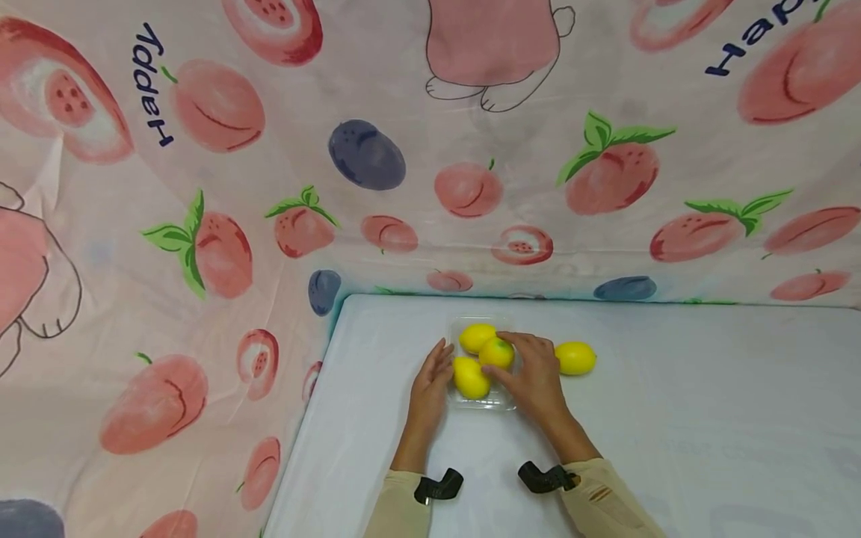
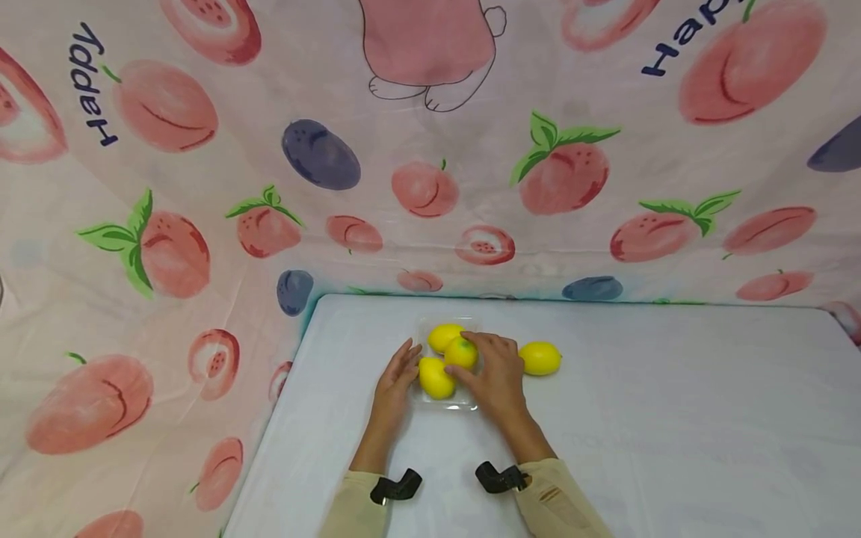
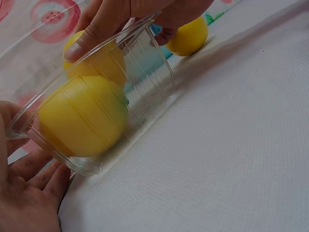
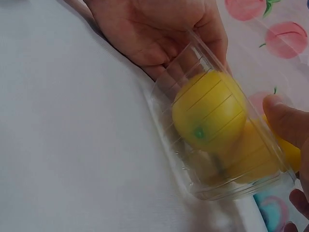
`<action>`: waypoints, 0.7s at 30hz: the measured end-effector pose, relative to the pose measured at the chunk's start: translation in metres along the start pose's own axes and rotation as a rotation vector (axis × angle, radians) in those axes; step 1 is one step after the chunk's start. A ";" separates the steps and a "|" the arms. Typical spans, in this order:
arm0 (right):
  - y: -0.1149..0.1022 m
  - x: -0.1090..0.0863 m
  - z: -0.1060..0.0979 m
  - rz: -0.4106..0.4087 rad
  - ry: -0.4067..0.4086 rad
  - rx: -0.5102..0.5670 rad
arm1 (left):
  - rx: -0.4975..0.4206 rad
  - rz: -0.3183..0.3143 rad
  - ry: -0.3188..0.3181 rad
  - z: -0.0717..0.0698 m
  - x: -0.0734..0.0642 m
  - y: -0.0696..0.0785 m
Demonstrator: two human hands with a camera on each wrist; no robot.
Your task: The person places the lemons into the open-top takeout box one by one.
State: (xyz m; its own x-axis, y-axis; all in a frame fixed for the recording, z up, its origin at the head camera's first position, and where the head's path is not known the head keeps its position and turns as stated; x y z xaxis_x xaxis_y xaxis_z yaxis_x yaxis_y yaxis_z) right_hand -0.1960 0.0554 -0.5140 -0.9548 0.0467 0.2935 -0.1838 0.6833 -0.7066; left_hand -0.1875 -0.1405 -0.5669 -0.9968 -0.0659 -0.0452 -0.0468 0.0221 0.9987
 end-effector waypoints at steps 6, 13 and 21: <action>0.000 -0.003 0.001 -0.002 -0.002 0.006 | 0.013 -0.007 0.001 -0.001 -0.002 0.001; 0.000 -0.003 0.001 -0.016 -0.002 0.003 | 0.017 -0.013 0.002 0.000 -0.001 0.002; 0.001 -0.005 0.003 -0.014 0.001 0.008 | 0.022 -0.027 0.009 0.001 -0.001 0.002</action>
Point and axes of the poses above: each hand's wrist, its own x-axis towards the middle knuckle, its own z-axis out of the palm, y = z × x, the point moved 6 cm from there along x, towards the middle knuckle, and after that the axes turned 5 degrees about y, right-handed, at the moved point
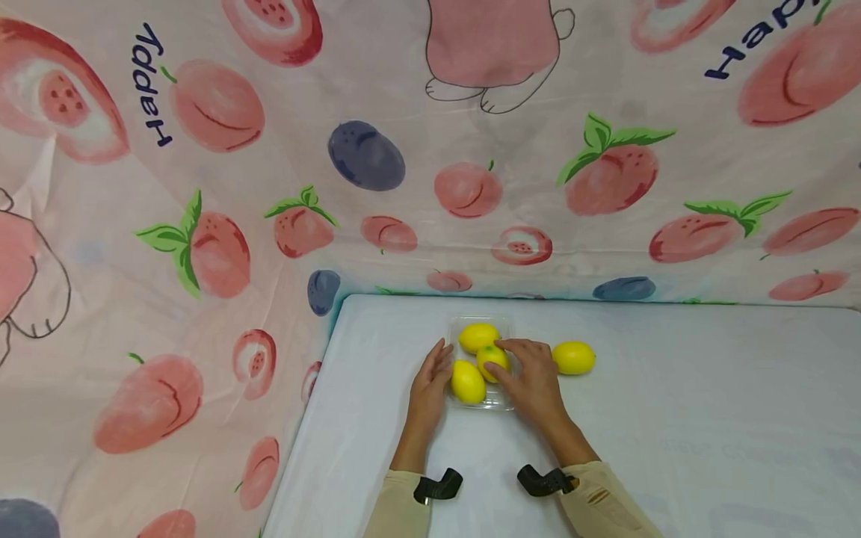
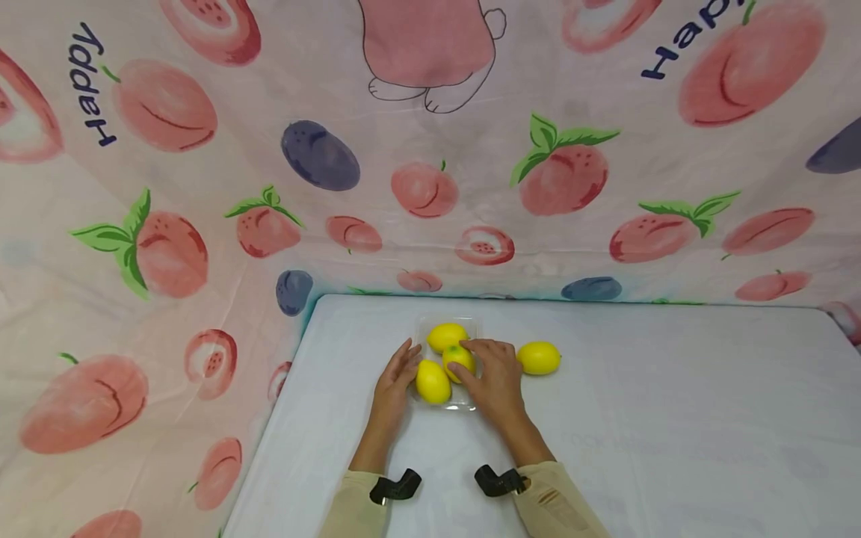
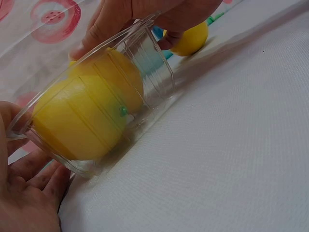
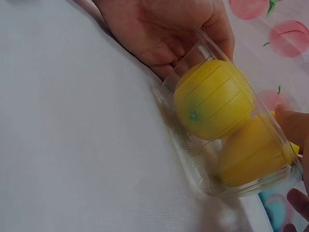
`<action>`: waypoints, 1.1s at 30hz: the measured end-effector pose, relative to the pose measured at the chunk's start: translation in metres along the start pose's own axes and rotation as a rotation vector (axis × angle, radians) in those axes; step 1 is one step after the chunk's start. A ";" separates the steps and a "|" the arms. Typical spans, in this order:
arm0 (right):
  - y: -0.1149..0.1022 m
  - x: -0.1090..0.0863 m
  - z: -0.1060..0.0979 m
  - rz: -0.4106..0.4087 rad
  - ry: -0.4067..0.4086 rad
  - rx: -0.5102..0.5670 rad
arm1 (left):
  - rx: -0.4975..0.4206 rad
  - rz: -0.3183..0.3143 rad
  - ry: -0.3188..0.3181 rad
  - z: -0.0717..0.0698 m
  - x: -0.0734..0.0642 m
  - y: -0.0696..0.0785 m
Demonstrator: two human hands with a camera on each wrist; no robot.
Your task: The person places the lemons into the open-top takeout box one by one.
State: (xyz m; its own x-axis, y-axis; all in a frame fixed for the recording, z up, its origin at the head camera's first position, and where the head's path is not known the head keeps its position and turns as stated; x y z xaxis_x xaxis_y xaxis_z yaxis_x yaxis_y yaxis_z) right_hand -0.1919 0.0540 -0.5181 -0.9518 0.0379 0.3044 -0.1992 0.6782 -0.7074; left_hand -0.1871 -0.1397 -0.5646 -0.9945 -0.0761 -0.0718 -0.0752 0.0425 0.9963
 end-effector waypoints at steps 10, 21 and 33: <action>-0.001 -0.002 -0.002 0.014 0.015 -0.042 | -0.015 0.004 -0.008 0.001 0.000 0.000; 0.000 -0.004 -0.001 0.012 0.009 -0.053 | -0.014 -0.001 0.005 0.000 0.000 -0.002; 0.007 -0.005 -0.036 0.046 0.067 0.004 | -0.009 0.002 0.000 0.001 0.000 -0.001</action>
Point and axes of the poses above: each hand's wrist, its own x-axis towards the middle knuckle, its own z-axis out of the palm, y = z × x, the point moved 6 cm from there along x, towards the middle knuckle, and after that the axes turned 5 degrees about y, right-handed, at the moved point
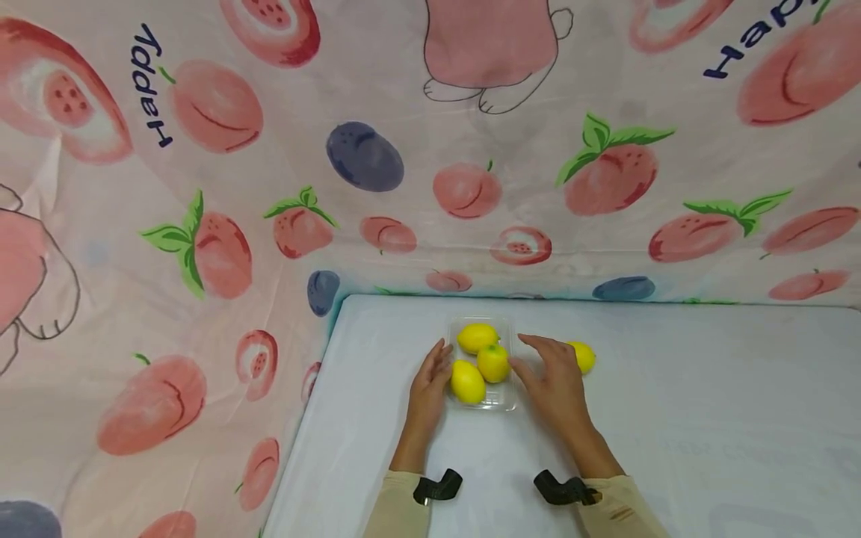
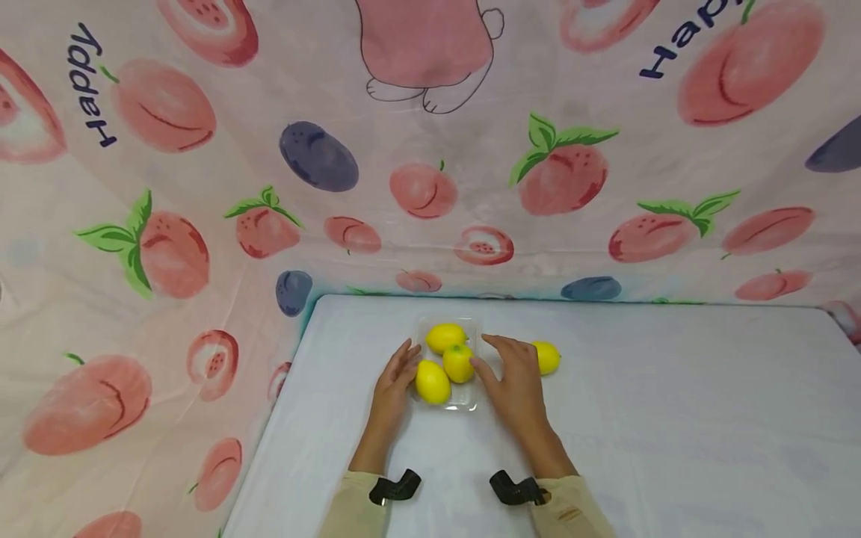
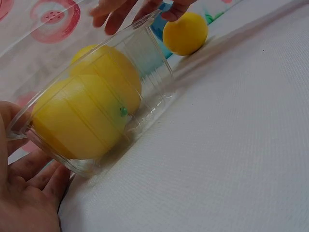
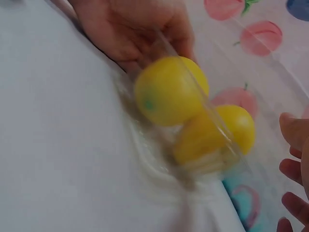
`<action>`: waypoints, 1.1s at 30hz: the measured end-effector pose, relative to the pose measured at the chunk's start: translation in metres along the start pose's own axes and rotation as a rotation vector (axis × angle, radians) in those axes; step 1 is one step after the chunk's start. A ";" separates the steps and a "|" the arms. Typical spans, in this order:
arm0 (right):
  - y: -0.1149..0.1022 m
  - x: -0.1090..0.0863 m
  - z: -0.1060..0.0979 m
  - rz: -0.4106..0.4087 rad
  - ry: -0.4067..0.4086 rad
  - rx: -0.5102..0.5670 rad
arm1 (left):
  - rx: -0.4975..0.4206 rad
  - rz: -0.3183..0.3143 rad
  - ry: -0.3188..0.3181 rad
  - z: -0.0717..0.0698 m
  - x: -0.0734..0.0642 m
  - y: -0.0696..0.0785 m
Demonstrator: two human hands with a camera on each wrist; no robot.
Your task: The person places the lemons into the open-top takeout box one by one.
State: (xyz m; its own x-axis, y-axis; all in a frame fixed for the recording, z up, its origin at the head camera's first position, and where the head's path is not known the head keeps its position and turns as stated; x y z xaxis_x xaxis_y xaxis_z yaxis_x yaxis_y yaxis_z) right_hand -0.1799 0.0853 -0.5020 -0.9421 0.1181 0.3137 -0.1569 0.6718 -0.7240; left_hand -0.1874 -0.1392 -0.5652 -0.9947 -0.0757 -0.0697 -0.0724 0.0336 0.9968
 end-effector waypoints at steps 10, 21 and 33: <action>0.026 0.009 -0.033 0.097 0.112 -0.028 | -0.010 0.000 -0.003 0.000 0.001 0.000; 0.054 0.011 -0.056 0.131 0.225 0.039 | -0.007 -0.011 -0.004 0.000 0.001 -0.002; 0.078 0.005 -0.050 0.325 0.145 0.064 | -0.022 -0.016 -0.008 0.000 0.000 -0.003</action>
Point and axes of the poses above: each hand's wrist, its own x-axis towards the middle knuckle, its own z-axis out of the palm, y = z × x, the point moved 6 cm from there along x, towards the middle knuckle, and after that the axes turned 5 degrees about y, right-handed, at the moved point
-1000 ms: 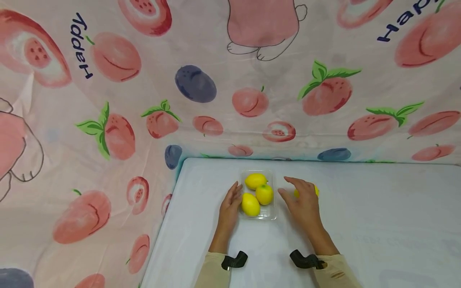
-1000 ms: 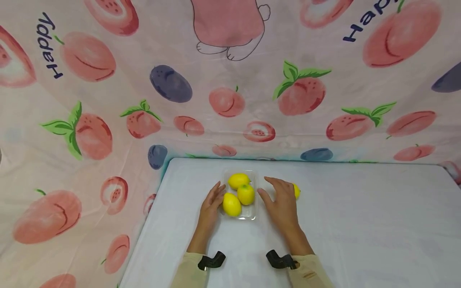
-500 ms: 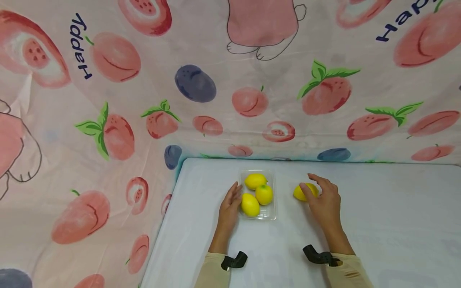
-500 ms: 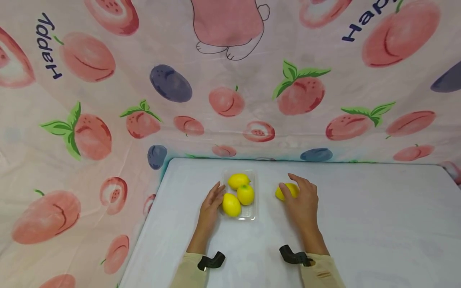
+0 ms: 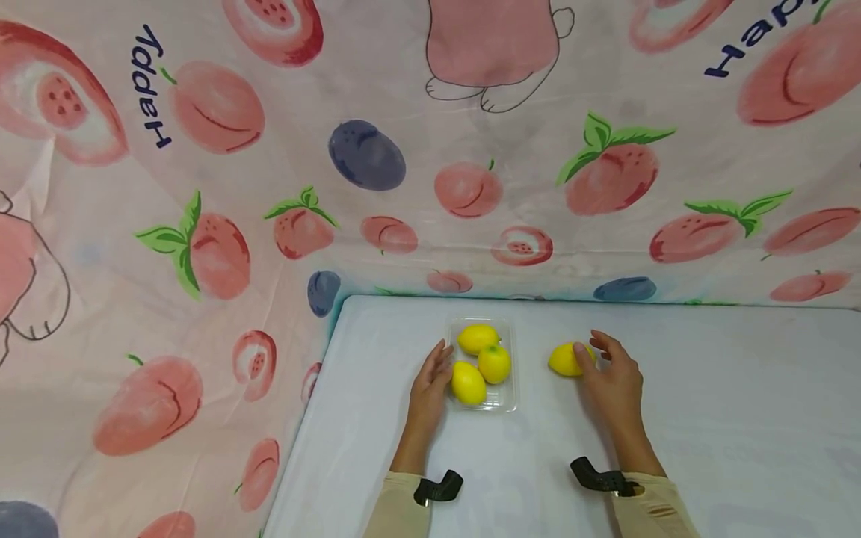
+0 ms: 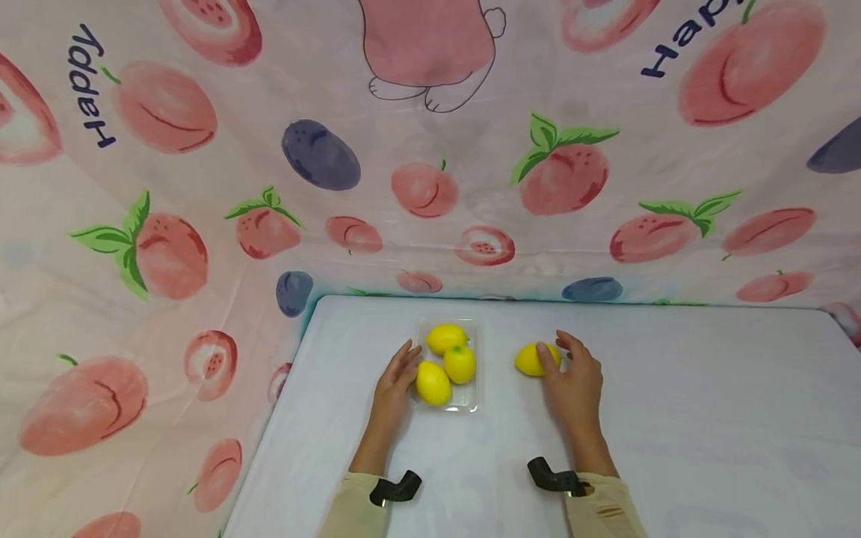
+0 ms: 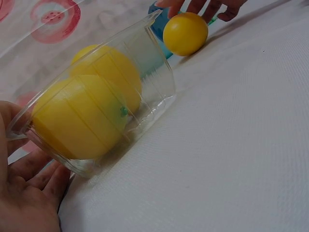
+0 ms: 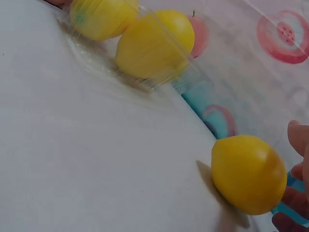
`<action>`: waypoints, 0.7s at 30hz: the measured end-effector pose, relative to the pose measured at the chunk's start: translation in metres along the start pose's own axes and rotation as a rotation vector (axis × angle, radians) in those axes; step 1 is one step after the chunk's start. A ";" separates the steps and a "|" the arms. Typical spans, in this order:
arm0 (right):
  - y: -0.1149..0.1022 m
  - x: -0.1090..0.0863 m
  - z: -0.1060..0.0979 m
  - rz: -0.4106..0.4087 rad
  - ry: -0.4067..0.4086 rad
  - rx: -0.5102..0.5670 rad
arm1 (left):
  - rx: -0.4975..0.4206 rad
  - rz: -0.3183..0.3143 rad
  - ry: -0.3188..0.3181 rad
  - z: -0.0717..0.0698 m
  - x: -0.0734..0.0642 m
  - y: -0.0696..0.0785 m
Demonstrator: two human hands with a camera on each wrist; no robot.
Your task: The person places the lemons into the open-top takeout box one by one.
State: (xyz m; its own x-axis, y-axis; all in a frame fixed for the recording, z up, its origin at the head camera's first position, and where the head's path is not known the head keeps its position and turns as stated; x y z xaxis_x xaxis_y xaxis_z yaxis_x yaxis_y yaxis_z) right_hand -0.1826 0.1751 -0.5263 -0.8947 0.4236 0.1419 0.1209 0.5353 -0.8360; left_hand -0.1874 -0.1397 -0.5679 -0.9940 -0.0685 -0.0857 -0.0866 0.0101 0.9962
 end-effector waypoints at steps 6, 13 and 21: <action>0.012 0.000 0.003 0.062 -0.018 0.000 | 0.003 0.007 -0.006 0.002 0.001 0.001; 0.026 -0.002 0.014 0.132 -0.125 -0.095 | 0.043 0.003 0.007 0.001 0.000 0.001; 0.025 -0.005 0.017 0.077 -0.163 -0.147 | 0.044 -0.002 0.010 0.000 -0.001 0.000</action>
State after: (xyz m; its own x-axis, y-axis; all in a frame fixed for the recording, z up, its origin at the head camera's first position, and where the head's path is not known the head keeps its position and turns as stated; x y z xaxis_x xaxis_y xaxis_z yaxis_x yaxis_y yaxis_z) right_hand -0.1822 0.1736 -0.5571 -0.9368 0.3495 -0.0169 0.2417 0.6116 -0.7533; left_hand -0.1864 -0.1401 -0.5677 -0.9930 -0.0787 -0.0876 -0.0920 0.0542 0.9943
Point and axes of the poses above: each hand's wrist, its own x-axis towards the middle knuckle, its own z-axis out of the palm, y = z × x, the point moved 6 cm from there along x, towards the middle knuckle, and after that the axes turned 5 degrees about y, right-handed, at the moved point
